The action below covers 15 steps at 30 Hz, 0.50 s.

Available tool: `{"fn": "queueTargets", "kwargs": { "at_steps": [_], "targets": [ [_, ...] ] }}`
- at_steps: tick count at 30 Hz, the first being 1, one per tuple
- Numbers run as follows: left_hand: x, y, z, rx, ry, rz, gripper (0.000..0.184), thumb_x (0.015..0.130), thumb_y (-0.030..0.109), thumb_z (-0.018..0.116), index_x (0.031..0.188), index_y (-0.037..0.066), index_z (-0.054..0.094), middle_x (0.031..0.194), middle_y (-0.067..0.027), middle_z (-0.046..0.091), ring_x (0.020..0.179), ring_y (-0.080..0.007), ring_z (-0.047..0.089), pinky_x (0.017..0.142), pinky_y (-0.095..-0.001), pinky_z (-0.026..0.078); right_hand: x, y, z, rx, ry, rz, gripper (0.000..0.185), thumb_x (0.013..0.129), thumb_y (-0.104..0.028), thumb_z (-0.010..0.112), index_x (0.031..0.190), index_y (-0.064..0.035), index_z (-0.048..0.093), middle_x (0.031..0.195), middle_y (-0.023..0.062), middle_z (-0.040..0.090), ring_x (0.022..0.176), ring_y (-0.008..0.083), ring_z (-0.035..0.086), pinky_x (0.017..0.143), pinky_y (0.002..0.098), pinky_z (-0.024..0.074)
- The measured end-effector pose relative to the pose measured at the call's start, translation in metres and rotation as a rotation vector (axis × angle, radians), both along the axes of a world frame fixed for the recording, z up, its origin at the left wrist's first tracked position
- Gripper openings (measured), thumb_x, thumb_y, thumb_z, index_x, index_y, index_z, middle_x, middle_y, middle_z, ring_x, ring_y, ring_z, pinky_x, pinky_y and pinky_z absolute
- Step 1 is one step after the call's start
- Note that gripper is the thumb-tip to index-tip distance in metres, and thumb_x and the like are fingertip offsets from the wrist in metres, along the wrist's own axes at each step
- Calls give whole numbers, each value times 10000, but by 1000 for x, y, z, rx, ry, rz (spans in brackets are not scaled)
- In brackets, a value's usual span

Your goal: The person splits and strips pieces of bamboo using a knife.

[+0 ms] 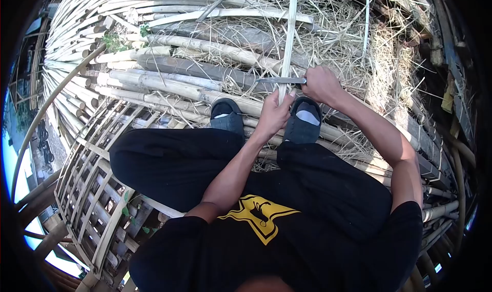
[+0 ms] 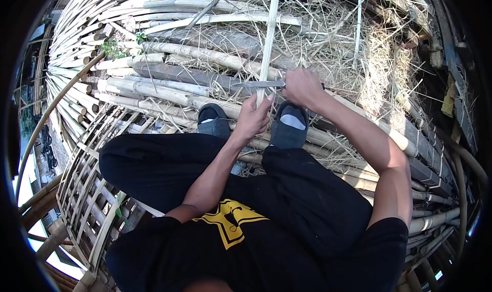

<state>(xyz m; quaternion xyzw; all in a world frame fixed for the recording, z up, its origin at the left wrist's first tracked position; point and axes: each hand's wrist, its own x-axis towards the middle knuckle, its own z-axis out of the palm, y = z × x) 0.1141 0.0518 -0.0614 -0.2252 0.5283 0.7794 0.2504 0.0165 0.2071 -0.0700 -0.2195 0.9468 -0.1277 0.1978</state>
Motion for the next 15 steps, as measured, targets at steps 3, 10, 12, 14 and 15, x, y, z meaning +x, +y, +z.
{"fn": "queueTargets", "kwargs": {
  "at_steps": [3, 10, 12, 14, 15],
  "targets": [
    [-1, 0, -1, 32, 4, 11, 223, 967, 277, 540, 855, 129, 417, 548, 73, 321, 359, -16, 250, 328, -210, 151, -11, -2, -11, 23, -44, 54, 226, 716, -170, 619, 700, 54, 649, 674, 253, 638, 672, 397, 664, 627, 447, 559],
    [-2, -4, -2, 145, -132, 18, 258, 997, 345, 465, 852, 137, 419, 517, 70, 284, 354, -35, 246, 330, -229, 162, -39, 2, -32, 46, 30, 82, 195, 717, -157, 595, 695, 34, 630, 651, 231, 631, 644, 382, 666, 595, 447, 556],
    [-4, -3, 0, 82, -104, -5, 285, 997, 369, 458, 835, 139, 411, 527, 68, 285, 366, -37, 246, 336, -227, 161, -44, 7, -32, 69, 36, 82, 189, 718, -150, 578, 694, 29, 632, 656, 224, 636, 649, 382, 665, 590, 440, 555],
    [-7, -2, -2, 65, -106, -17, 300, 997, 379, 452, 826, 138, 401, 535, 67, 280, 373, -37, 243, 340, -223, 157, -51, 11, -36, 84, 73, 54, 186, 712, -147, 576, 702, 28, 640, 676, 228, 642, 667, 385, 666, 603, 437, 556],
    [-10, -3, -2, 82, -92, -5, 300, 1000, 376, 445, 826, 137, 397, 548, 62, 283, 375, -37, 235, 338, -220, 151, -53, 9, -23, 101, 57, 63, 189, 720, -144, 561, 706, 25, 642, 688, 234, 645, 678, 383, 668, 619, 445, 555]
  ]
}}
